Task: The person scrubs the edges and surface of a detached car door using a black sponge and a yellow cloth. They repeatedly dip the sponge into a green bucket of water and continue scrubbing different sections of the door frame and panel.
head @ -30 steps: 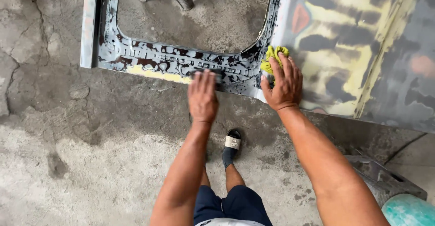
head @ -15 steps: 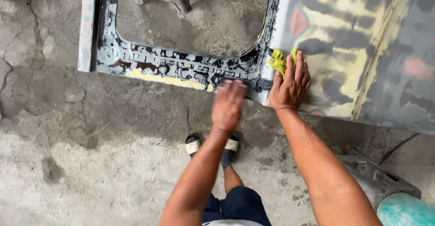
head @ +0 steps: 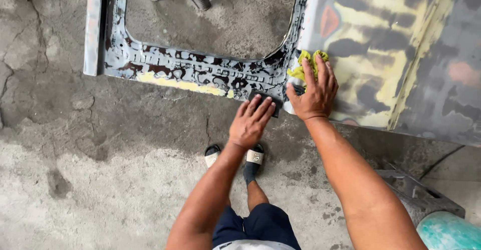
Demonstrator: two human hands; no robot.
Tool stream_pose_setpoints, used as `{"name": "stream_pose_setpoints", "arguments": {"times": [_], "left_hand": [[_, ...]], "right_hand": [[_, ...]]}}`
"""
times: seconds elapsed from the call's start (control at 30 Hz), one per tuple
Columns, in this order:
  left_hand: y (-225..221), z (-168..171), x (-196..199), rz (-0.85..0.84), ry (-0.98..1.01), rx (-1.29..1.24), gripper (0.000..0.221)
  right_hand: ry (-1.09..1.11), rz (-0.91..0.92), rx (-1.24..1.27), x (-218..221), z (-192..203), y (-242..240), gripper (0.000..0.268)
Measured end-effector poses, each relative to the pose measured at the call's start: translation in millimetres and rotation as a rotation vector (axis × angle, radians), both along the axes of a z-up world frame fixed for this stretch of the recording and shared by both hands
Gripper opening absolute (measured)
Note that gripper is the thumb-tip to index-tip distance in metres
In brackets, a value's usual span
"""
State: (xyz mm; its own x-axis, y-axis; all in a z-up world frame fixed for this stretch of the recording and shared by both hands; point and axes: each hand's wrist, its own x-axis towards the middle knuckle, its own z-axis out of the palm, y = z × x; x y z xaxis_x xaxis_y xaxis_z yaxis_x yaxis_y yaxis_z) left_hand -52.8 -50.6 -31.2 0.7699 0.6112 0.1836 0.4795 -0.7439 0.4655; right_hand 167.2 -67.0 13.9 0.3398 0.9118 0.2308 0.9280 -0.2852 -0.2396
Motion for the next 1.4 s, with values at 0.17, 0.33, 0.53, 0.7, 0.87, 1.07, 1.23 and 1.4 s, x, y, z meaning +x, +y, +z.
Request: {"name": "stream_pose_setpoints", "arguments": {"times": [0.17, 0.33, 0.53, 0.7, 0.87, 1.07, 1.23, 1.4], "left_hand": [[26, -46, -61, 0.267, 0.258, 0.140, 0.067], [-9, -40, -10, 0.248, 0.209, -0.085, 0.057], [25, -38, -58, 0.142, 0.419, 0.131, 0.071], [-1, -13, -15, 0.227, 0.139, -0.028, 0.062], [18, -7, -29, 0.098, -0.012, -0.017, 0.060], [39, -18, -38, 0.395, 0.072, 0.070, 0.060], [22, -14, 1, 0.032, 0.147, -0.051, 0.071], [76, -42, -91, 0.382, 0.233, 0.103, 0.054]], "right_hand": [[0.011, -0.027, 0.003, -3, 1, 2, 0.071], [-0.008, -0.029, -0.014, -2, -1, 3, 0.069], [0.027, -0.015, 0.010, -2, -1, 1, 0.065], [-0.001, -0.025, 0.008, -4, 0, 1, 0.065], [0.012, -0.020, 0.000, -7, 4, -9, 0.065], [-0.006, -0.025, 0.012, -7, 4, 1, 0.066], [-0.006, -0.013, 0.019, -6, 3, 0, 0.066], [-0.006, -0.037, -0.001, -7, 9, 8, 0.066]]}}
